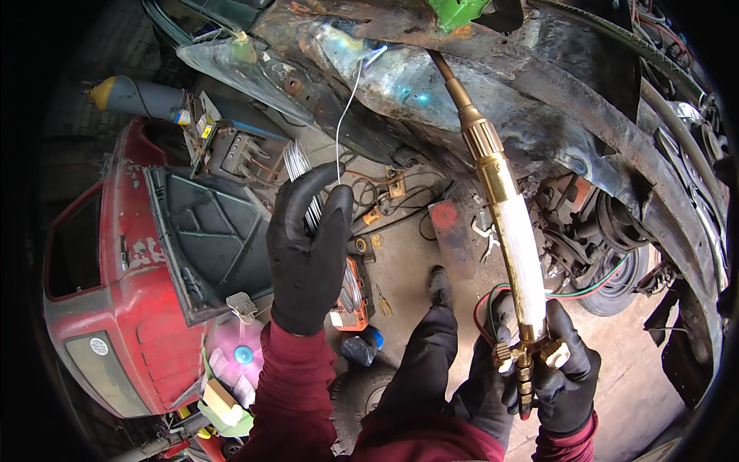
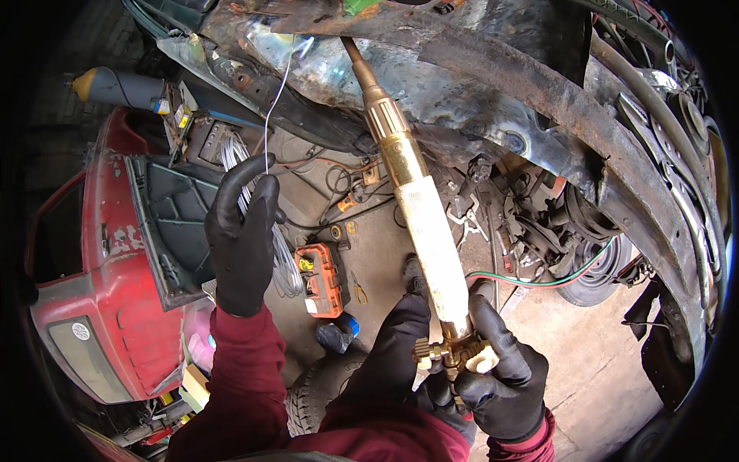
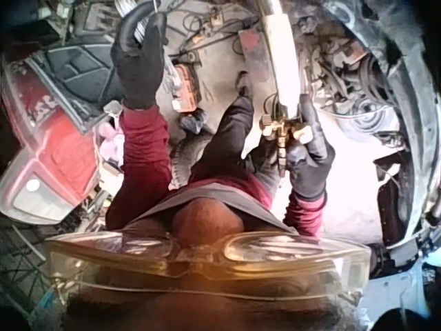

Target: The person uses a welding torch and filler rod to weld a damaged section of a car's front body panel. They repeatedly apply heat and feed filler wire into the joint, creating visible weld beads along the seam.

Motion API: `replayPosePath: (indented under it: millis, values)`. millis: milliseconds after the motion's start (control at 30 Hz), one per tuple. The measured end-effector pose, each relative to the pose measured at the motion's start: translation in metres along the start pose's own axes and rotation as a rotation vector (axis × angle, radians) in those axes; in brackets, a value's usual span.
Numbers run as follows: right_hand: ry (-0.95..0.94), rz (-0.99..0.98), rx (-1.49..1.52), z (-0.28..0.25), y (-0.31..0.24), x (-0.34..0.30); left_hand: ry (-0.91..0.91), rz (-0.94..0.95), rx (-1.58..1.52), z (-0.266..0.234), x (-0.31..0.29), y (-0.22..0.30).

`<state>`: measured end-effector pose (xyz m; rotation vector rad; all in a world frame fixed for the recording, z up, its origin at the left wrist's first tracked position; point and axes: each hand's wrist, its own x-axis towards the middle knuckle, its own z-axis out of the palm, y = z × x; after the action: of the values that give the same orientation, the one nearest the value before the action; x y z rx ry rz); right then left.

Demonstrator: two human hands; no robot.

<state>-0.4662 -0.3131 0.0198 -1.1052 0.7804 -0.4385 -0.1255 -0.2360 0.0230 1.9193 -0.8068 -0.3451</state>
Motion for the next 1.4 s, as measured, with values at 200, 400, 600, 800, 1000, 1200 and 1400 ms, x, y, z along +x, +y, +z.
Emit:
replayPosePath:
  millis: [200,400,600,800,1000,1200,1400]
  values:
    - [-0.008,0.032,0.087,0.011,-0.003,0.015,0.028,0.023,-0.010,0.007,0.004,0.000]
    - [-0.032,-0.123,0.008,0.012,0.003,0.031,0.036,0.048,-0.033,0.007,0.008,-0.001]
    - [-0.027,-0.170,-0.073,0.015,0.000,0.038,0.031,0.060,0.018,0.004,0.009,-0.003]
    - [-0.029,-0.124,-0.043,0.014,-0.002,0.038,0.034,0.076,-0.021,0.006,0.010,-0.003]
    - [0.004,-0.067,-0.012,0.011,-0.006,0.036,0.053,0.037,-0.035,0.009,0.009,0.002]
    - [-0.050,-0.075,0.089,0.009,-0.007,0.037,0.064,0.003,-0.055,0.011,0.009,0.005]
    - [-0.053,-0.046,0.038,0.008,-0.013,0.038,0.027,0.003,-0.079,0.008,0.009,0.005]
